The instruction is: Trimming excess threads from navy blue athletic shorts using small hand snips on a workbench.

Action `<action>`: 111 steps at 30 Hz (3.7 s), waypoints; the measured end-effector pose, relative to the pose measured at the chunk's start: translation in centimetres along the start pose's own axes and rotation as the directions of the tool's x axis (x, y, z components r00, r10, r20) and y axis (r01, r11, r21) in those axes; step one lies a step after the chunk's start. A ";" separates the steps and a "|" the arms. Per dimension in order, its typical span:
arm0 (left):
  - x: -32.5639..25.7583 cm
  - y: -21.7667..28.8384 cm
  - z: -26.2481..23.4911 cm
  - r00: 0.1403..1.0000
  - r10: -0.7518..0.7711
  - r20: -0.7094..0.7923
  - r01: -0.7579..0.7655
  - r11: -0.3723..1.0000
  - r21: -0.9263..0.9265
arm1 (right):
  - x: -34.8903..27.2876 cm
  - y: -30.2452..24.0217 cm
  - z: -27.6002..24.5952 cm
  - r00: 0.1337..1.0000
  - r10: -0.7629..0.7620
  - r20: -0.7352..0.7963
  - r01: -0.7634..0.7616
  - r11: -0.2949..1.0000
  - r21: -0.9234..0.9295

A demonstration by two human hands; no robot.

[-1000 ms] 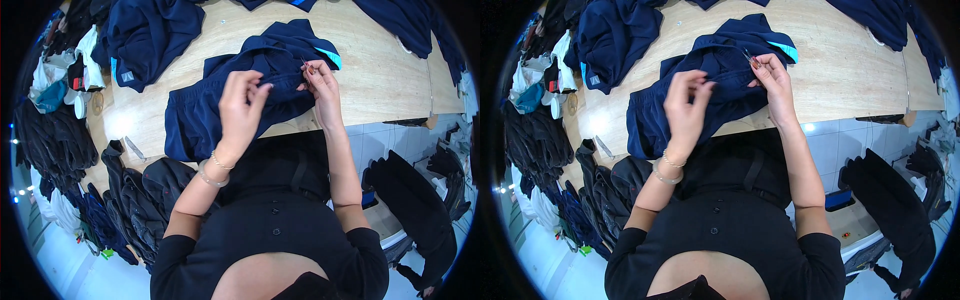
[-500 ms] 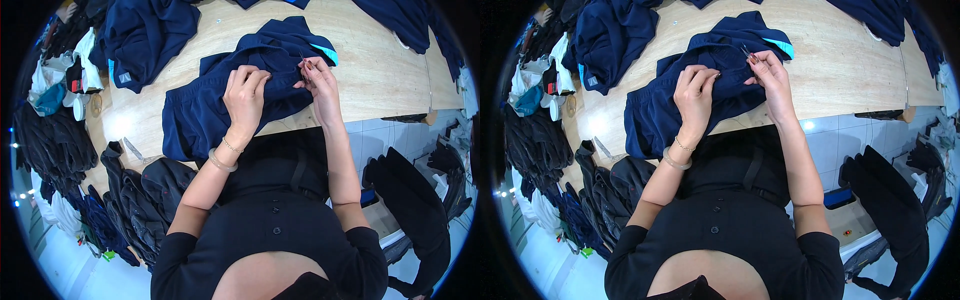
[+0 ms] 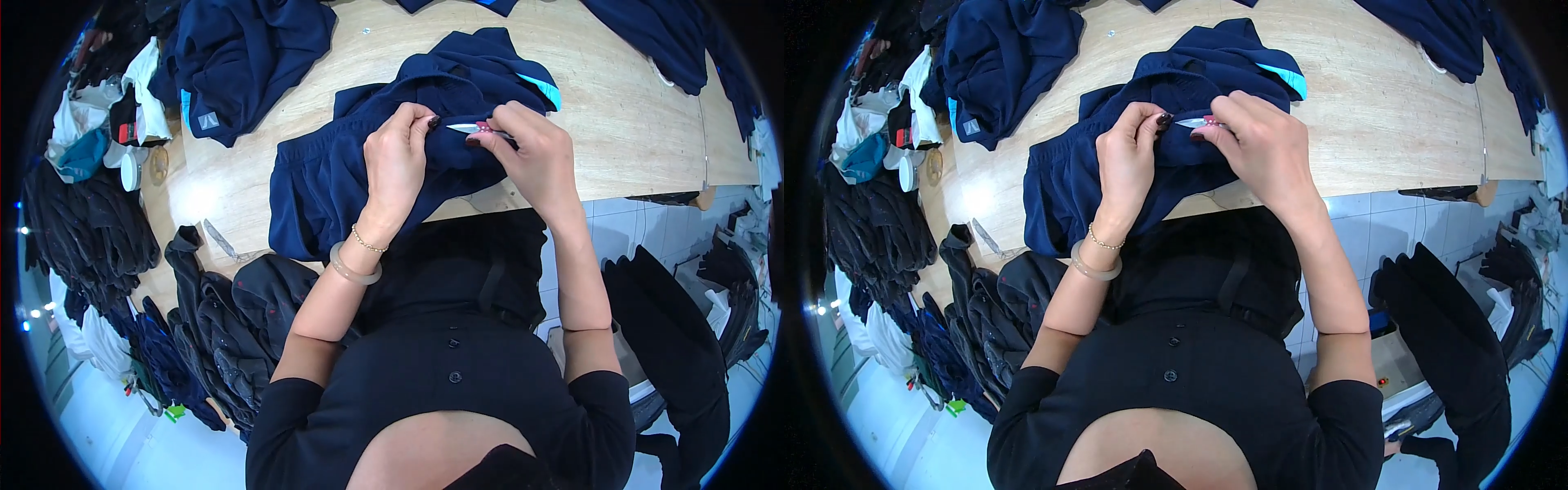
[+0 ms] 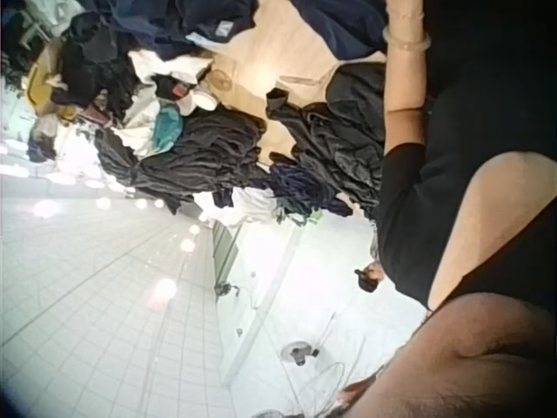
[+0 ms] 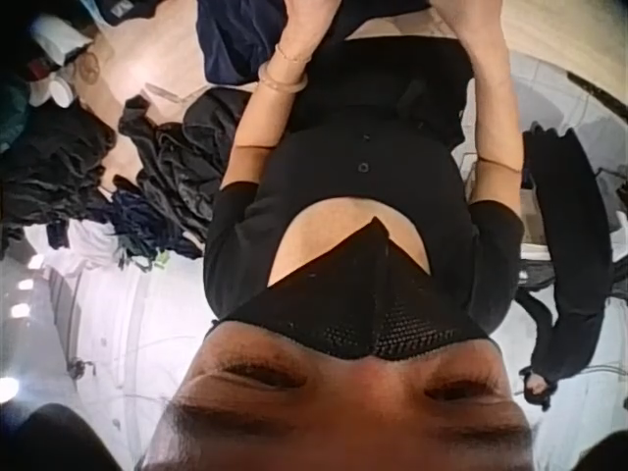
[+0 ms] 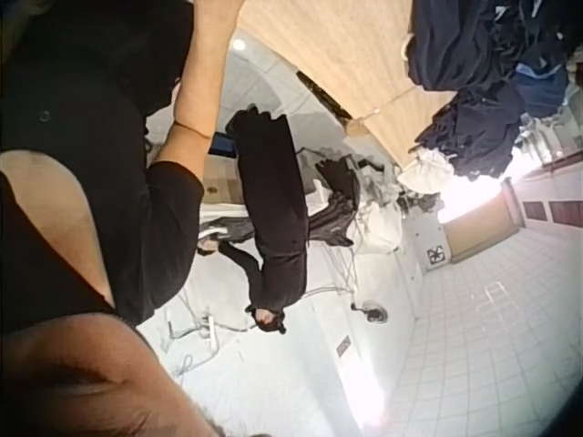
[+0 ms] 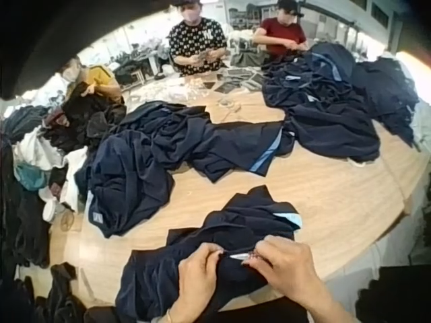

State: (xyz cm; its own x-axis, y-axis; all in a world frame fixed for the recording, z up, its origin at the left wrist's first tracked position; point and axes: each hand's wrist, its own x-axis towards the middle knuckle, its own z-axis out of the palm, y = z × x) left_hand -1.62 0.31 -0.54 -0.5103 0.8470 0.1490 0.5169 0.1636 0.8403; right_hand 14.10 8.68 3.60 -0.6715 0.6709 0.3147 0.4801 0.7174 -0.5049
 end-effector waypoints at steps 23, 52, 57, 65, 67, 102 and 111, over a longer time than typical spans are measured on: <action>0.4 -0.1 -0.4 0.996 -0.016 0.082 0.014 0.999 0.030 | 1.4 -1.4 -0.1 0.987 -0.107 0.122 0.132 0.967 -0.218; 0.1 0.9 -2.2 0.994 -0.048 0.094 0.055 0.996 -0.076 | 1.6 -0.9 -1.0 0.989 -0.090 0.117 0.116 0.964 -0.237; -0.9 2.4 -10.2 0.629 0.126 0.767 -0.042 0.991 -0.128 | 0.7 2.2 -3.3 0.937 0.345 0.046 -0.344 0.899 0.272; 1.2 1.7 -7.6 0.882 0.271 0.387 -0.414 0.838 0.357 | 1.4 3.9 -1.6 0.945 0.102 0.311 -0.264 0.797 0.543; 2.1 0.9 -7.5 0.874 0.191 0.447 -0.433 0.721 0.540 | 1.9 3.8 -1.3 0.912 0.142 0.386 -0.367 0.704 0.608; -3.8 -5.7 -13.6 0.716 -0.692 0.097 0.662 0.628 -0.409 | 0.6 2.5 -1.1 0.659 0.681 0.321 -0.654 0.308 0.690; -4.3 -5.9 -20.3 0.940 -0.298 0.167 0.023 -0.433 -0.901 | -0.9 6.1 -5.6 0.519 0.770 0.371 0.078 -0.475 0.877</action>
State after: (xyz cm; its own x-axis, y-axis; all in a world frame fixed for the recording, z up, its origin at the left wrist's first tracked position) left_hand -16.42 -14.59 4.40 -0.5189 0.8318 -0.1972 -0.8548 -0.5073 0.1092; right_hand 20.80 13.50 4.78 -0.1882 0.8308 -0.5238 -0.7753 -0.4530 -0.4401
